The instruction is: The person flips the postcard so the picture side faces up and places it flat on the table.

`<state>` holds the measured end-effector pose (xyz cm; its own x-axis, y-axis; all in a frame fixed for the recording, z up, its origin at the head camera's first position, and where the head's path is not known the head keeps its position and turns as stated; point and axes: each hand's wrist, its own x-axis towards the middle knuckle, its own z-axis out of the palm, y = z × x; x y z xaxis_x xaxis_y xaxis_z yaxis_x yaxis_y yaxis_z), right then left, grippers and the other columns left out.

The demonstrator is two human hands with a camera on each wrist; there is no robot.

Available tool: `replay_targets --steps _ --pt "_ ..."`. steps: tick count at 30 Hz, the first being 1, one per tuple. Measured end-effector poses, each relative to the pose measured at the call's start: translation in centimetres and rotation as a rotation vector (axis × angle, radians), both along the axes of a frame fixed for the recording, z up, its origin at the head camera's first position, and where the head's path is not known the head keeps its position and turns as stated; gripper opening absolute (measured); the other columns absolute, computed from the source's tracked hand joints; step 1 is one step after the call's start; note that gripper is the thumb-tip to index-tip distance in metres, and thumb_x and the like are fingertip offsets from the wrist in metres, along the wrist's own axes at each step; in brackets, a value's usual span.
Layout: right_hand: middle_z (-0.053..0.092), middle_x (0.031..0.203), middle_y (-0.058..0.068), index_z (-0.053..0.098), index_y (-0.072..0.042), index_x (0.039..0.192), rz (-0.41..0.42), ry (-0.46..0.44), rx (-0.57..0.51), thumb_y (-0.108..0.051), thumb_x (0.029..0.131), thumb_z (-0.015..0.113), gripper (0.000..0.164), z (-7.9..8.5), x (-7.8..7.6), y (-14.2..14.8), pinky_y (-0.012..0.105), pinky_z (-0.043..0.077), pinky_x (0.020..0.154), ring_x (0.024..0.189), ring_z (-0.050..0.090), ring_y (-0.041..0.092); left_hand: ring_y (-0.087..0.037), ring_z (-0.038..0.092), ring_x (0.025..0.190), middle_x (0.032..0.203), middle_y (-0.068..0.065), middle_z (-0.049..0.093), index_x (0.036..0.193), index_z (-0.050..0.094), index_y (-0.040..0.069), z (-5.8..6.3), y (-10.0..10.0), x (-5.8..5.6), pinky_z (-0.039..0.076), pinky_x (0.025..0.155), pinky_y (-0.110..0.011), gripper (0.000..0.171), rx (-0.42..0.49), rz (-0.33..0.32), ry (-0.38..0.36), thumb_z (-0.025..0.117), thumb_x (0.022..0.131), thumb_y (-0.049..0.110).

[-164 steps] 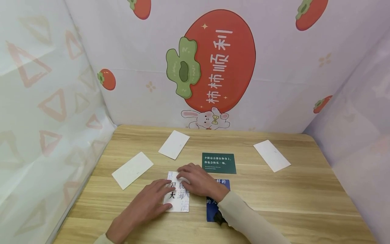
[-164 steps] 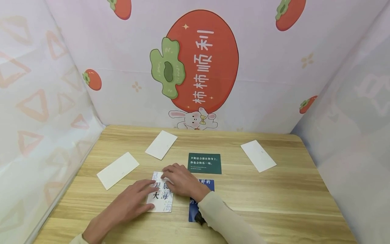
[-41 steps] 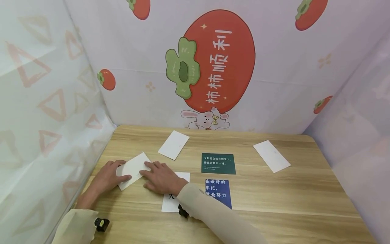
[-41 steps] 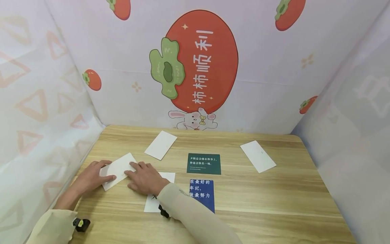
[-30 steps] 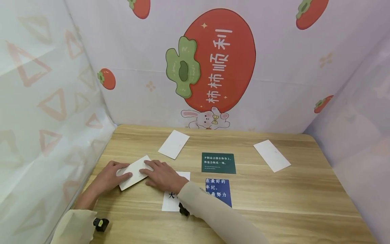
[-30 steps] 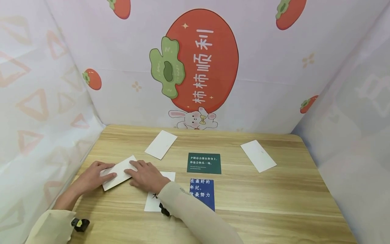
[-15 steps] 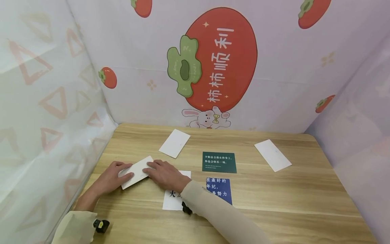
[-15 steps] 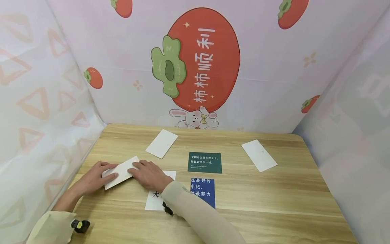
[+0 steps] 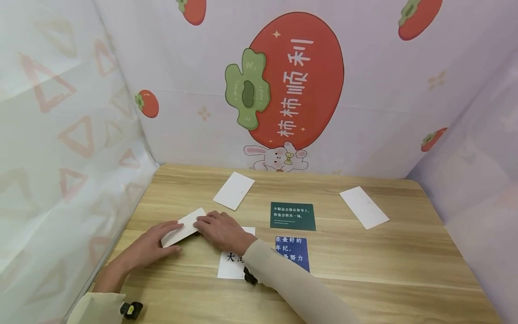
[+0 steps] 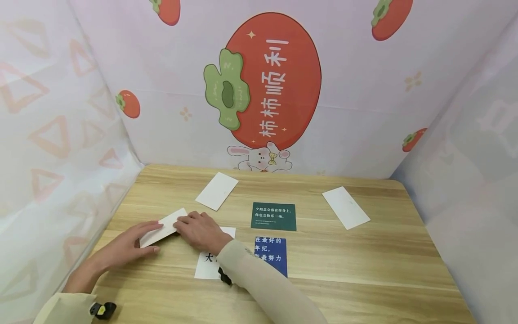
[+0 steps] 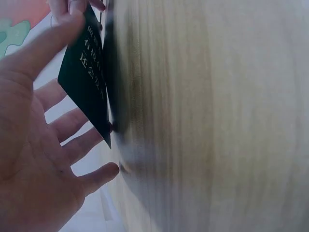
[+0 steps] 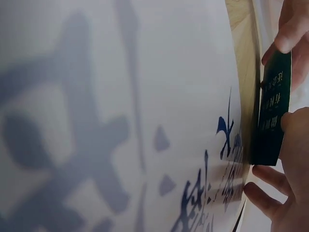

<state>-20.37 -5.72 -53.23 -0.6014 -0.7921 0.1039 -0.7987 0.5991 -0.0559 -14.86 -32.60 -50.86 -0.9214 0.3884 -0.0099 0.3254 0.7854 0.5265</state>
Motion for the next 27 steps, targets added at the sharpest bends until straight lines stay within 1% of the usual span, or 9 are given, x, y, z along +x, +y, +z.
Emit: replay_targets --steps 2,5,7,9,13,17,20,24,27 --pt "0.058 0.162 -0.007 0.058 -0.026 0.156 0.001 -0.011 -0.014 -0.037 0.121 0.036 0.043 -0.05 -0.03 0.11 0.035 0.051 0.115 0.148 0.055 0.017 -0.052 0.058 0.139 0.154 -0.027 0.060 0.148 0.065 0.003 0.01 0.05 0.24 0.050 0.107 -0.066 0.062 -0.007 -0.001 0.016 0.084 0.097 0.032" --pt "0.058 0.162 -0.005 0.058 -0.025 0.157 0.000 -0.037 -0.040 -0.039 0.120 0.036 0.045 0.00 -0.07 0.20 0.035 0.051 0.116 0.149 0.053 0.018 -0.051 0.059 0.140 0.153 -0.026 0.061 0.147 0.066 0.004 0.02 0.09 0.50 0.049 0.108 -0.067 0.052 0.002 0.007 0.022 0.081 0.100 0.023" --pt "0.059 0.160 -0.004 0.059 -0.024 0.156 0.002 -0.052 -0.065 -0.041 0.119 0.040 0.044 0.16 -0.11 0.30 0.034 0.050 0.116 0.149 0.052 0.018 -0.049 0.060 0.139 0.153 -0.024 0.062 0.147 0.067 0.006 0.04 0.10 0.61 0.051 0.108 -0.065 0.048 0.013 0.013 0.023 0.078 0.102 0.019" --pt "0.061 0.156 -0.003 0.061 -0.022 0.153 0.007 -0.051 -0.100 -0.041 0.118 0.046 0.042 0.27 -0.19 0.42 0.033 0.050 0.116 0.147 0.054 0.017 -0.046 0.063 0.138 0.152 -0.020 0.064 0.146 0.068 0.009 0.07 0.08 0.68 0.054 0.105 -0.059 0.044 0.027 0.025 0.023 0.077 0.103 0.017" --pt "0.066 0.143 -0.002 0.067 -0.020 0.143 0.011 -0.031 -0.179 -0.033 0.116 0.054 0.033 0.35 -0.44 0.58 0.027 0.055 0.107 0.130 0.064 0.012 -0.039 0.069 0.130 0.144 -0.014 0.071 0.141 0.072 0.013 0.09 0.08 0.76 0.059 0.096 -0.044 0.038 0.052 0.055 0.036 0.076 0.103 0.014" --pt "0.068 0.137 -0.004 0.069 -0.021 0.137 -0.009 -0.016 -0.215 -0.026 0.115 0.056 0.026 0.40 -0.63 0.62 0.021 0.058 0.095 0.114 0.069 0.008 -0.038 0.072 0.126 0.140 -0.012 0.074 0.138 0.075 0.016 -0.02 0.05 0.68 0.061 0.092 -0.038 0.036 0.056 0.074 0.053 0.076 0.103 0.012" --pt "0.070 0.135 -0.005 0.071 -0.022 0.136 -0.029 -0.013 -0.235 -0.024 0.114 0.058 0.025 0.51 -0.72 0.65 0.022 0.058 0.096 0.116 0.070 0.008 -0.033 0.073 0.124 0.138 -0.009 0.076 0.138 0.075 0.018 -0.16 -0.03 0.58 0.062 0.092 -0.036 0.035 0.062 0.077 0.068 0.074 0.104 0.011" --pt "0.073 0.132 -0.008 0.073 -0.023 0.134 -0.057 0.002 -0.279 -0.022 0.113 0.059 0.025 0.60 -0.81 0.62 0.024 0.057 0.102 0.122 0.070 0.009 -0.022 0.074 0.120 0.133 -0.004 0.078 0.137 0.075 0.018 -0.37 -0.14 0.49 0.063 0.091 -0.034 0.034 0.083 0.071 0.103 0.072 0.105 0.009" --pt "0.075 0.129 -0.009 0.073 -0.023 0.131 -0.075 0.002 -0.310 -0.021 0.113 0.060 0.023 0.63 -0.86 0.58 0.024 0.057 0.103 0.121 0.071 0.008 -0.014 0.074 0.117 0.130 -0.003 0.079 0.135 0.076 0.017 -0.45 -0.15 0.45 0.064 0.089 -0.033 0.033 0.094 0.066 0.119 0.072 0.104 0.007"
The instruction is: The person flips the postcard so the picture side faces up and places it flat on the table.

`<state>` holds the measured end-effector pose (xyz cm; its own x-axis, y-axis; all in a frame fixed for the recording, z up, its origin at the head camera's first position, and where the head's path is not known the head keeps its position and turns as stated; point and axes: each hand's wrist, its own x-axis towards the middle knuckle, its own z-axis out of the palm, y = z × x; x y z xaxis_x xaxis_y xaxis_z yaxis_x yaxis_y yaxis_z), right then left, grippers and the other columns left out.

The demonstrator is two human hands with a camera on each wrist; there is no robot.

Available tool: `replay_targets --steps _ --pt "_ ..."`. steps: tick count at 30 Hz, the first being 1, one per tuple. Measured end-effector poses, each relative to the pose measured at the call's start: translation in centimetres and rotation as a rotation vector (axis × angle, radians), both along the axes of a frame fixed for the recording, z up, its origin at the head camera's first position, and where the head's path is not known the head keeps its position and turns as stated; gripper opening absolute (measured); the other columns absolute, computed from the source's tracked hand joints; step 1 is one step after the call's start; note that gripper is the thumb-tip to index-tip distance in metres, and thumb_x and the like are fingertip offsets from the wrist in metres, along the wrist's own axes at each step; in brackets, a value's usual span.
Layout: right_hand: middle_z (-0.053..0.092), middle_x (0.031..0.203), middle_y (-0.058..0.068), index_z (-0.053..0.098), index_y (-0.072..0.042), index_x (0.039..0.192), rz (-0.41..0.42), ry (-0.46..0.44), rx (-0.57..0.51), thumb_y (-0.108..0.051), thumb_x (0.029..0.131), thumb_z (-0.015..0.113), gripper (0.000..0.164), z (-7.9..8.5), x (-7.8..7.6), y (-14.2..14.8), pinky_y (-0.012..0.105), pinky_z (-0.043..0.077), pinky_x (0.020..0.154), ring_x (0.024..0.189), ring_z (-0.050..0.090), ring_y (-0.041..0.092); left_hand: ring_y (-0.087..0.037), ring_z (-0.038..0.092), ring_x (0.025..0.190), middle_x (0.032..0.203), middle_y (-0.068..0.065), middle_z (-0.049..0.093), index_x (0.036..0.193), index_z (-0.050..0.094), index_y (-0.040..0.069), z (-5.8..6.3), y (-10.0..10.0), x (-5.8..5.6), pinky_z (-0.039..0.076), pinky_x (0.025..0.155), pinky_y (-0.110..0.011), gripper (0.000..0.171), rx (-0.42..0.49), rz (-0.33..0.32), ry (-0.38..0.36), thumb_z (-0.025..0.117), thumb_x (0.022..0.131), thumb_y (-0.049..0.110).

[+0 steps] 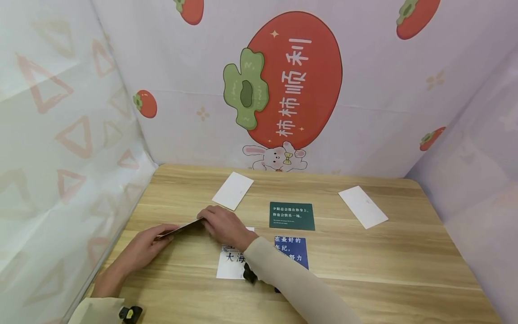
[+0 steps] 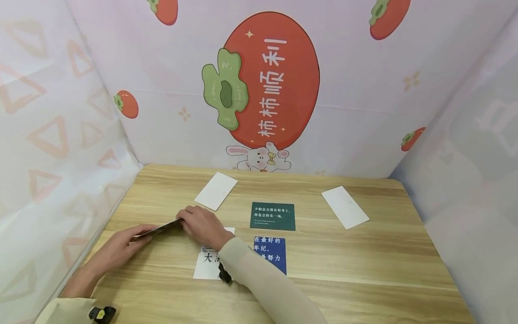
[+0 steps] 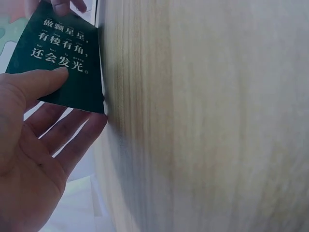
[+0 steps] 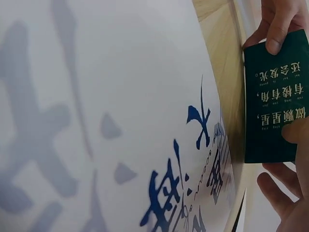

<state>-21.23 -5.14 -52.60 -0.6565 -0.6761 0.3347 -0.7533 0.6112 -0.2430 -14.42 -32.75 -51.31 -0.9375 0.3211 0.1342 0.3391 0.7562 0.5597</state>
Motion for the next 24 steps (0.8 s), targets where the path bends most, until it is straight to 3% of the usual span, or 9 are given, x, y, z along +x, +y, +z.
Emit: replay_targets --steps 4,12,19,24 --pt "0.076 0.124 -0.008 0.072 -0.023 0.129 -0.011 -0.052 -0.048 -0.020 0.113 0.059 0.020 0.20 -0.06 0.02 0.023 0.057 0.101 0.115 0.071 0.007 -0.012 0.074 0.111 0.126 -0.003 0.080 0.134 0.076 0.018 0.12 0.05 -0.02 0.063 0.086 -0.032 0.030 0.000 0.018 -0.021 0.072 0.105 0.009" --pt "0.075 0.115 -0.008 0.068 -0.022 0.125 -0.014 -0.137 -0.111 -0.020 0.114 0.058 0.015 0.28 -0.17 0.11 0.022 0.056 0.092 0.097 0.064 0.003 -0.026 0.078 0.103 0.123 -0.010 0.080 0.131 0.076 0.014 0.26 0.15 0.16 0.062 0.078 -0.030 0.025 0.008 0.063 -0.071 0.071 0.107 0.014" --pt "0.074 0.125 -0.006 0.064 -0.019 0.133 -0.030 -0.217 -0.193 -0.020 0.114 0.058 0.020 0.36 -0.08 0.30 0.025 0.057 0.099 0.106 0.065 0.004 -0.013 0.073 0.092 0.116 -0.009 0.080 0.131 0.073 0.008 0.40 0.47 0.12 0.058 0.073 -0.026 0.026 0.037 0.093 -0.112 0.071 0.108 0.020" --pt "0.072 0.141 -0.003 0.059 -0.021 0.146 -0.054 -0.270 -0.226 -0.020 0.114 0.058 0.032 0.14 -0.14 0.51 0.030 0.058 0.105 0.121 0.069 0.007 -0.009 0.071 0.086 0.117 -0.017 0.079 0.143 0.064 -0.003 0.68 0.80 0.22 0.057 0.071 -0.025 0.043 0.115 0.109 -0.229 0.071 0.108 0.021"
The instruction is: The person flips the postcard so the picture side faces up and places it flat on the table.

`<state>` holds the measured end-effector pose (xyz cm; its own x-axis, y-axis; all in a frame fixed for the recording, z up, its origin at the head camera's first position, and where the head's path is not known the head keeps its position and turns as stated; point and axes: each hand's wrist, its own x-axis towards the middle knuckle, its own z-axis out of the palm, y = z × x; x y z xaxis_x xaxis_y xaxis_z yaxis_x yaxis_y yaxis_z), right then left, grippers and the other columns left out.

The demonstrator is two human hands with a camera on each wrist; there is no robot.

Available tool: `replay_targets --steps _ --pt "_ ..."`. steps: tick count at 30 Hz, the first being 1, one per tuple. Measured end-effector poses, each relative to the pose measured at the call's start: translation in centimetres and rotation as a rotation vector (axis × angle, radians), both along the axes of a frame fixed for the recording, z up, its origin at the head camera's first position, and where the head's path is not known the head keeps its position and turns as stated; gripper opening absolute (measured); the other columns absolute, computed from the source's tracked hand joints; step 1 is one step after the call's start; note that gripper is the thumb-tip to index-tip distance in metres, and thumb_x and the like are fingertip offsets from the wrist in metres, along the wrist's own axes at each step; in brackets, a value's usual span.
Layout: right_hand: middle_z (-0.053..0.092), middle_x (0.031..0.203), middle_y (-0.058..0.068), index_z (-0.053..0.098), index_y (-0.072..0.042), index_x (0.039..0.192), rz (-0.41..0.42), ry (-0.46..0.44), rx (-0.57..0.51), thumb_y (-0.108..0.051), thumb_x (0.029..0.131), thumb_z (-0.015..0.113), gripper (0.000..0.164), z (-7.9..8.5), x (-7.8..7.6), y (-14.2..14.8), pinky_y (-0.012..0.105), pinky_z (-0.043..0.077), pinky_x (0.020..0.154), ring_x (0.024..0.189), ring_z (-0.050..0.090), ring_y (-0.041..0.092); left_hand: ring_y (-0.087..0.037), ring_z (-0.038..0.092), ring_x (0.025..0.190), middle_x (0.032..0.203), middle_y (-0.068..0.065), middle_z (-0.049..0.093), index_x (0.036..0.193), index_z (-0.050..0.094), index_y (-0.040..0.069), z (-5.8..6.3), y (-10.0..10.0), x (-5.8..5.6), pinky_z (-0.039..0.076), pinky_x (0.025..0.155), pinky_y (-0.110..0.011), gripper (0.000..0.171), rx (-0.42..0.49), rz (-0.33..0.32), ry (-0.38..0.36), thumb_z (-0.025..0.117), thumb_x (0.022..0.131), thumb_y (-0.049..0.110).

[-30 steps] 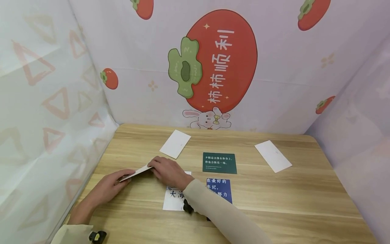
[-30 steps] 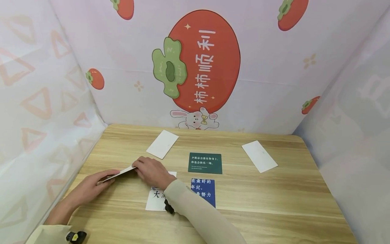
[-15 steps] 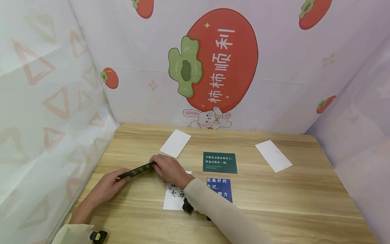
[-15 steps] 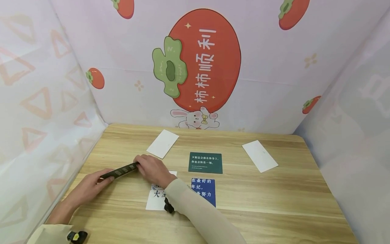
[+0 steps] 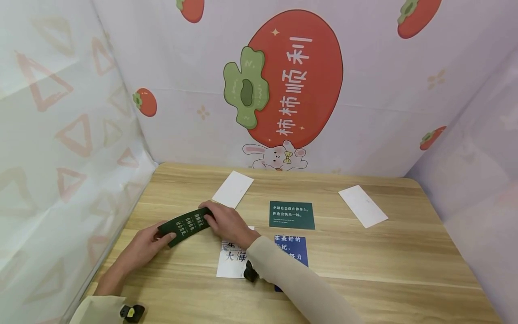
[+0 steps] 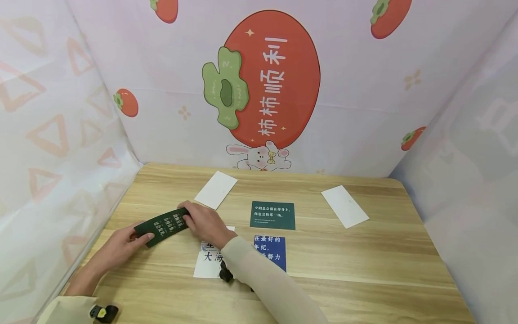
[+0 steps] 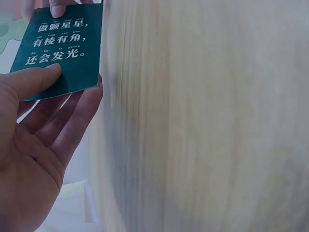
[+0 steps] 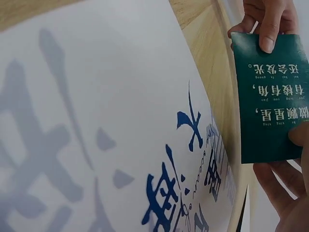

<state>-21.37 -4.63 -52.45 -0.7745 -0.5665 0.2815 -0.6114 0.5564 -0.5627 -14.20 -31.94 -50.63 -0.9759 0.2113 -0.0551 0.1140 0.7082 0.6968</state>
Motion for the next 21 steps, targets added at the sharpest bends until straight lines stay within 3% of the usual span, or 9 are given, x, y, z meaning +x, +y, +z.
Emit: replay_targets --steps 4,7,12,17,21 --pt "0.065 0.154 -0.002 0.052 -0.025 0.157 -0.015 -0.042 -0.009 -0.022 0.115 0.057 0.043 -0.11 -0.03 0.22 0.033 0.057 0.111 0.134 0.067 0.010 -0.014 0.074 0.084 0.119 -0.022 0.077 0.144 0.060 -0.007 0.24 0.26 0.02 0.061 0.072 -0.028 0.048 0.094 0.033 -0.101 0.071 0.107 0.022" --pt "0.064 0.156 -0.001 0.049 -0.025 0.161 -0.015 -0.070 -0.030 -0.022 0.114 0.058 0.048 -0.19 0.03 0.39 0.034 0.057 0.111 0.135 0.067 0.011 -0.016 0.074 0.081 0.117 -0.023 0.077 0.142 0.060 -0.007 0.13 0.37 -0.01 0.063 0.072 -0.029 0.046 0.140 0.056 -0.140 0.072 0.107 0.020" --pt "0.069 0.148 0.003 0.046 -0.027 0.163 -0.025 -0.127 -0.061 -0.024 0.113 0.061 0.051 -0.38 0.18 0.71 0.027 0.058 0.100 0.116 0.067 0.007 -0.021 0.077 0.089 0.120 -0.026 0.075 0.145 0.055 -0.007 -0.37 0.39 -0.03 0.066 0.071 -0.032 0.048 0.210 0.069 -0.158 0.074 0.105 0.013" --pt "0.073 0.126 0.004 0.043 -0.025 0.164 -0.023 -0.145 -0.098 -0.023 0.112 0.065 0.057 -0.52 0.14 0.93 0.019 0.052 0.081 0.090 0.062 0.006 -0.026 0.077 0.099 0.130 -0.031 0.066 0.159 0.040 0.006 -0.48 0.27 -0.21 0.067 0.071 -0.037 0.066 0.290 0.082 -0.172 0.075 0.103 0.009" --pt "0.073 0.118 0.003 0.042 -0.024 0.164 -0.024 -0.142 -0.109 -0.022 0.111 0.066 0.059 -0.76 -0.02 0.96 0.018 0.051 0.075 0.083 0.061 0.004 -0.021 0.078 0.089 0.123 -0.026 0.066 0.156 0.046 0.005 -0.44 0.35 -0.18 0.067 0.070 -0.036 0.057 0.293 0.100 -0.163 0.073 0.105 0.010"
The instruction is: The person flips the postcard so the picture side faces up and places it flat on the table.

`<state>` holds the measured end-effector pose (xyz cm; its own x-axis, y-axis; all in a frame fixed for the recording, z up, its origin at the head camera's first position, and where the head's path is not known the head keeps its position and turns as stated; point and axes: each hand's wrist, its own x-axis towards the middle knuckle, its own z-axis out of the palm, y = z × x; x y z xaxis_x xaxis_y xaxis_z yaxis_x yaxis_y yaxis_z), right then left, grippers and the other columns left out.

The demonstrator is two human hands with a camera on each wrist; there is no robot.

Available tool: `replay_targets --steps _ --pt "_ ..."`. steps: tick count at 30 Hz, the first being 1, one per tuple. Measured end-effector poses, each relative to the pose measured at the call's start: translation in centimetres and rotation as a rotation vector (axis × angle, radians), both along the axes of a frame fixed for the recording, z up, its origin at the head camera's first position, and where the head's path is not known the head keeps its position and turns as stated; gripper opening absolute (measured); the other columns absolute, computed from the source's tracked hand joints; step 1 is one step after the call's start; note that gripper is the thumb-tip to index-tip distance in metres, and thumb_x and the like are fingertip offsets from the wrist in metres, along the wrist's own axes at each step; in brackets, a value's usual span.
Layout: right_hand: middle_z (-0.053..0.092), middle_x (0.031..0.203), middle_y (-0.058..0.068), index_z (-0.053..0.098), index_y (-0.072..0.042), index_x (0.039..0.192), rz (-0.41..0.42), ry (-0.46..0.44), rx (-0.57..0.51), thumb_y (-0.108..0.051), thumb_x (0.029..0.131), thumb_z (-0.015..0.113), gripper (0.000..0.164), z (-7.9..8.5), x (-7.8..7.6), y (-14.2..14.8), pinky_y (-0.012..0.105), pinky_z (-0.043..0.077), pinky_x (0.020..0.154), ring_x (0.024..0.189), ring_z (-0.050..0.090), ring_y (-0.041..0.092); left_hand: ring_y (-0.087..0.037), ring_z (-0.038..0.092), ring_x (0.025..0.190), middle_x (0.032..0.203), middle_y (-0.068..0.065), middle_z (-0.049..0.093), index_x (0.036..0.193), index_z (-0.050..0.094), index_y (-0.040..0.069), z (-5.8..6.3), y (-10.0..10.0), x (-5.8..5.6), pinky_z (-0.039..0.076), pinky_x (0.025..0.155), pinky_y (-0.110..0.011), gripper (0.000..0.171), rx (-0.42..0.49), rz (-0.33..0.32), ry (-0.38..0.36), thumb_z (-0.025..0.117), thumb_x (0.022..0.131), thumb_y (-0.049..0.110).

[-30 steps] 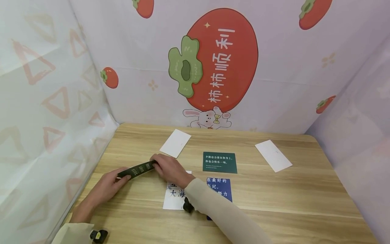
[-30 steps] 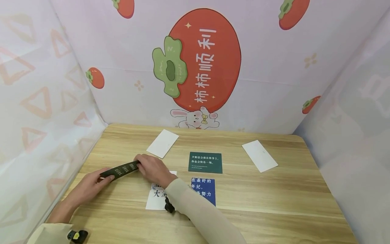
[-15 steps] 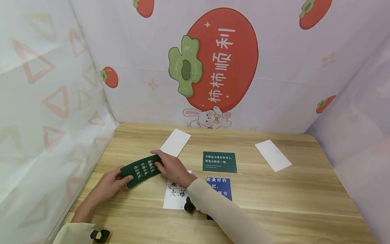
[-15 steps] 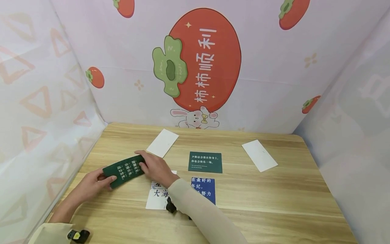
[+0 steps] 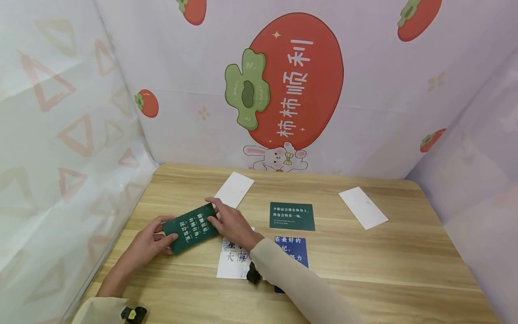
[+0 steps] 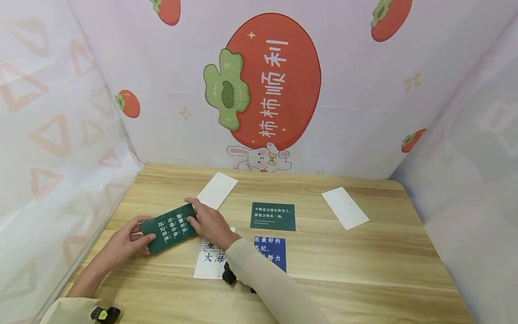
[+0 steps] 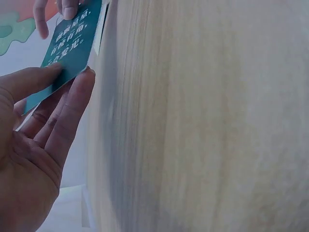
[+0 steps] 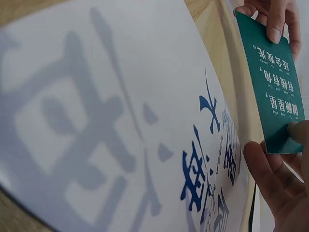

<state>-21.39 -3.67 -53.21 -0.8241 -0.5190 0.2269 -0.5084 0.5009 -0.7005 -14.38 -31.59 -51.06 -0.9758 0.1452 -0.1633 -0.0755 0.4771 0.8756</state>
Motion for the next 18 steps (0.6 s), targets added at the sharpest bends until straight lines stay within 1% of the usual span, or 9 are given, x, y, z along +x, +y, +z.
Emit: replay_targets --steps 2,4,8,10,12,15,18 --pt "0.074 0.120 0.003 0.045 -0.023 0.161 -0.009 -0.005 0.001 -0.023 0.111 0.066 0.054 -0.09 -0.06 -0.01 0.018 0.052 0.076 0.087 0.063 0.003 -0.019 0.078 0.082 0.117 -0.023 0.066 0.152 0.050 0.001 -0.01 0.06 0.14 0.067 0.069 -0.036 0.051 0.001 0.003 0.000 0.071 0.106 0.011" --pt "0.075 0.123 0.003 0.050 -0.022 0.155 -0.018 -0.013 0.006 -0.025 0.111 0.066 0.047 -0.13 -0.08 0.00 0.018 0.054 0.078 0.091 0.065 0.003 -0.020 0.078 0.078 0.112 -0.021 0.064 0.149 0.053 -0.003 -0.03 0.11 0.28 0.067 0.069 -0.037 0.048 0.014 0.003 -0.004 0.071 0.106 0.011" --pt "0.074 0.129 0.001 0.062 -0.019 0.139 -0.035 -0.006 0.037 -0.028 0.111 0.065 0.030 -0.07 0.00 0.02 0.023 0.058 0.090 0.101 0.066 0.005 -0.020 0.076 0.075 0.112 -0.021 0.064 0.150 0.052 -0.004 -0.15 0.10 0.37 0.067 0.068 -0.037 0.051 0.039 -0.015 -0.014 0.072 0.105 0.008" --pt "0.073 0.133 0.000 0.065 -0.018 0.136 -0.035 0.000 0.054 -0.028 0.112 0.065 0.026 -0.03 0.07 0.05 0.026 0.058 0.097 0.108 0.067 0.006 -0.019 0.075 0.075 0.114 -0.022 0.064 0.153 0.052 -0.001 -0.21 0.08 0.33 0.066 0.067 -0.036 0.054 0.030 -0.031 -0.017 0.073 0.104 0.007" --pt "0.072 0.137 -0.001 0.067 -0.018 0.135 -0.030 0.001 0.068 -0.028 0.112 0.064 0.025 0.03 0.13 0.05 0.028 0.057 0.104 0.118 0.067 0.007 -0.019 0.073 0.074 0.116 -0.022 0.064 0.156 0.051 0.004 -0.22 0.10 0.28 0.065 0.064 -0.036 0.057 0.005 -0.052 -0.018 0.074 0.103 0.007" --pt "0.069 0.145 -0.002 0.067 -0.019 0.140 -0.015 -0.006 0.083 -0.026 0.113 0.061 0.028 0.18 0.19 0.04 0.030 0.055 0.112 0.132 0.065 0.009 -0.019 0.070 0.073 0.118 -0.021 0.065 0.160 0.049 0.011 -0.15 0.23 0.23 0.062 0.061 -0.035 0.063 -0.055 -0.080 -0.016 0.075 0.103 0.008" --pt "0.067 0.151 -0.001 0.067 -0.019 0.145 0.009 -0.011 0.092 -0.022 0.114 0.059 0.032 0.34 0.21 0.05 0.031 0.051 0.117 0.142 0.061 0.011 -0.019 0.067 0.073 0.121 -0.021 0.065 0.162 0.047 0.014 -0.10 0.40 0.23 0.061 0.060 -0.034 0.067 -0.112 -0.102 -0.002 0.076 0.102 0.009"
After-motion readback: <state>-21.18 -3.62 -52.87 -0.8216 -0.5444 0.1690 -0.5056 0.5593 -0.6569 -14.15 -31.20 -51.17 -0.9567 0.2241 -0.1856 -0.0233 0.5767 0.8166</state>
